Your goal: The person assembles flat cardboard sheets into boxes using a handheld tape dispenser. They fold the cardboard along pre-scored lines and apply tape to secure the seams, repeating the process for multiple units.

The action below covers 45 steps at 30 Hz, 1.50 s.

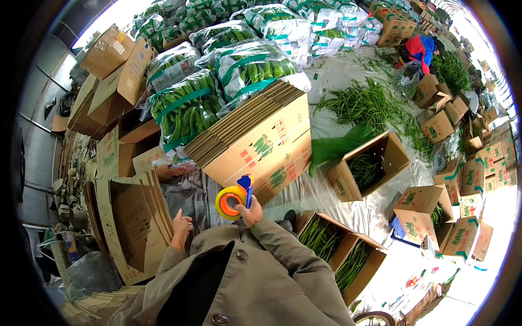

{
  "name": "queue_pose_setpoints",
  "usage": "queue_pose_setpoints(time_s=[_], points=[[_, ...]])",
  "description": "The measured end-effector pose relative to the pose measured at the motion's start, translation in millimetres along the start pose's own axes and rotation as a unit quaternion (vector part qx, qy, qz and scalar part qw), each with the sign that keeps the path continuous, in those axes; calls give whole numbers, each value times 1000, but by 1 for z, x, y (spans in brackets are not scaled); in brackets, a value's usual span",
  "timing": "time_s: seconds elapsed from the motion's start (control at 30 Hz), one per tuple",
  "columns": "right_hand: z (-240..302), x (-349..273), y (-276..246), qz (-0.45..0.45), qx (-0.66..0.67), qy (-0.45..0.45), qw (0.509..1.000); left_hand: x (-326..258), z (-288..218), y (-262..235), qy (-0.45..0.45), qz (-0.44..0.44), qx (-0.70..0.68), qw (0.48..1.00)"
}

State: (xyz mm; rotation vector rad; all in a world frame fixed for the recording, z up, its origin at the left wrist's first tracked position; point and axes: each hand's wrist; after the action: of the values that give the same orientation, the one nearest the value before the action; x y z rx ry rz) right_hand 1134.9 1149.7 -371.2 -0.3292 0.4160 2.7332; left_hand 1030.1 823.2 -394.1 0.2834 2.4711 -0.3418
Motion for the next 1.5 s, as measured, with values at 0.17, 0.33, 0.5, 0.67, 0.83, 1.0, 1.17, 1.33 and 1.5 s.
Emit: queue_pose_setpoints(time_s=[0.17, 0.33, 0.5, 0.67, 0.83, 1.0, 1.17, 1.33, 1.5], points=[[-1, -23, -2, -15, -93, 79, 992, 53, 41, -92, -98, -193, 54, 975], [2, -46, 0, -66, -107, 156, 980, 38, -21, -59, -54, -267, -65, 960], [-31, -39, 14, -49, -81, 124, 988, 87, 0, -129, 17, -283, 206, 937], [-41, -39, 6, -69, -93, 153, 981, 109, -42, -111, 14, -257, 124, 958], [-34, -47, 0, -75, 88, 105, 988, 161, -106, -59, 126, -215, 136, 959], [-19, -58, 3, -89, 92, 34, 991, 268, -127, -38, 207, -109, -21, 972], [-21, -85, -19, -182, 19, 55, 982, 277, -125, 63, 181, -89, -58, 978], [-18, -71, -26, -245, 10, 47, 968, 244, -127, 72, 196, -60, -113, 972], [-6, -31, -49, -361, 87, -33, 928, 160, -119, 89, 167, -16, -131, 977]])
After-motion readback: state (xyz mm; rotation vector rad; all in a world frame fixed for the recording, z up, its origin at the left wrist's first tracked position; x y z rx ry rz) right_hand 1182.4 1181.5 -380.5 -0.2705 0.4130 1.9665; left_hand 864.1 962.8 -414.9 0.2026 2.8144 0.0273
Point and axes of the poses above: each hand's wrist, its own x-axis towards the middle knuckle, its own y-axis out of the palm, z = x × y, and after that the axes turned 8 degrees about z, right-handed
